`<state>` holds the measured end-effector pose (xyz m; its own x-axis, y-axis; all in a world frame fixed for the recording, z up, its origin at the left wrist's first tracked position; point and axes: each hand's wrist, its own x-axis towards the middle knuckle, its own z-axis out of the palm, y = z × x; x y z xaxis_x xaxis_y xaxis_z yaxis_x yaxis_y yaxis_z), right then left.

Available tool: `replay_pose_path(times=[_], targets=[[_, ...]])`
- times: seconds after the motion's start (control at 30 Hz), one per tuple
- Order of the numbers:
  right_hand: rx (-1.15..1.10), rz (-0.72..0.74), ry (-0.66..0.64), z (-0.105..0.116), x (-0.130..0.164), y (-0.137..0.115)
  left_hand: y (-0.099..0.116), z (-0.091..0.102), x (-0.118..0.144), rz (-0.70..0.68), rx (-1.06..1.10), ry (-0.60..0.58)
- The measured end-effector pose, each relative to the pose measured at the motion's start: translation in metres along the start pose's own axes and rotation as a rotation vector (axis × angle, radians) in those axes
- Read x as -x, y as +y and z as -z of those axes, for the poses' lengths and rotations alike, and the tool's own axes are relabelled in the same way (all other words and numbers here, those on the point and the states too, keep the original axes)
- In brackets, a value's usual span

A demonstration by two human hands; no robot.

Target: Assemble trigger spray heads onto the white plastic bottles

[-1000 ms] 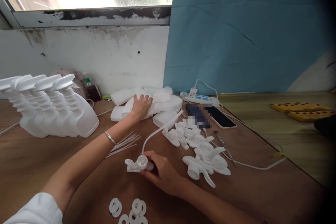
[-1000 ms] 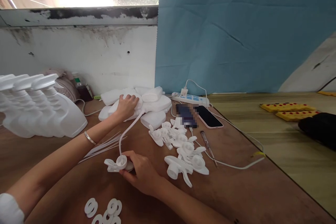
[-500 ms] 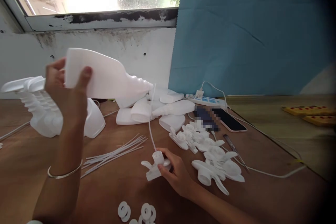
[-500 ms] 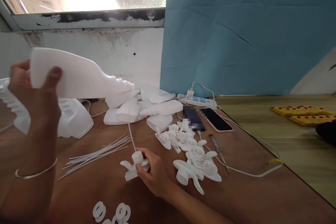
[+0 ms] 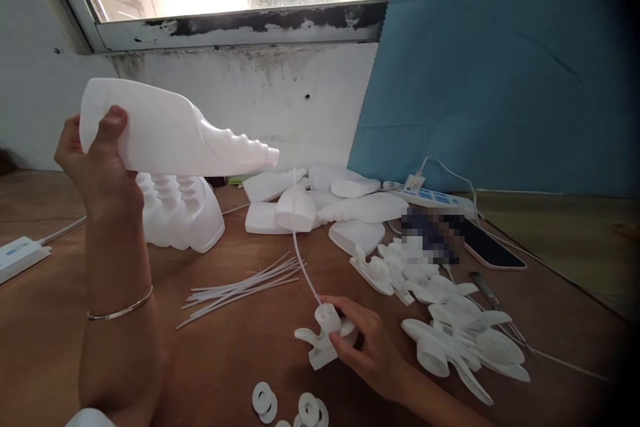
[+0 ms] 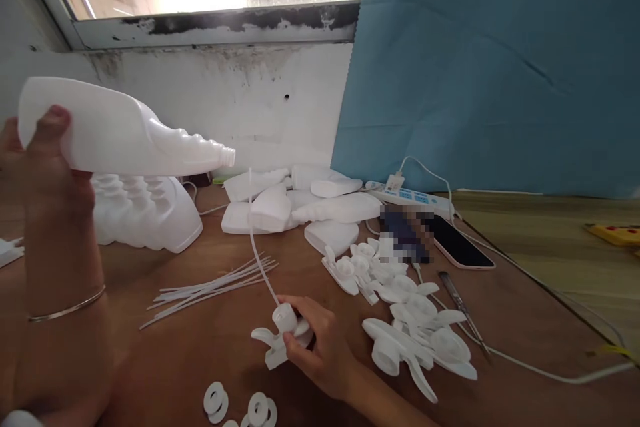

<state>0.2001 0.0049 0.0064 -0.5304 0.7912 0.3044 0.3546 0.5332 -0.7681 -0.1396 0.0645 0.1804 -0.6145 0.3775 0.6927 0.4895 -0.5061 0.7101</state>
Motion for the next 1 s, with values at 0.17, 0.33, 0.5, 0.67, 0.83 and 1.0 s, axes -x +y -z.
replay_pose_path(times=[0.17, 0.33, 0.5, 0.67, 0.83, 1.0], targets=[[0.017, 0.003, 0.006, 0.001, -0.001, -0.001, 0.000, -0.002, 0.002, 0.025, -0.156, -0.049], [0.022, 0.021, -0.013, 0.001, 0.000, 0.000, 0.003, -0.008, 0.005, 0.069, -0.266, -0.034], [0.019, 0.051, -0.016, -0.001, 0.000, 0.002, 0.009, -0.013, 0.010, 0.092, -0.239, -0.050], [0.023, 0.052, -0.015, 0.000, 0.000, 0.001, 0.009, -0.015, 0.010, 0.075, -0.252, -0.077], [0.030, 0.077, -0.035, 0.002, 0.000, -0.002, 0.005, -0.010, 0.007, 0.018, -0.151, -0.123], [0.017, 0.102, -0.068, 0.002, 0.000, -0.002, 0.004, -0.007, 0.005, 0.047, -0.275, -0.116]])
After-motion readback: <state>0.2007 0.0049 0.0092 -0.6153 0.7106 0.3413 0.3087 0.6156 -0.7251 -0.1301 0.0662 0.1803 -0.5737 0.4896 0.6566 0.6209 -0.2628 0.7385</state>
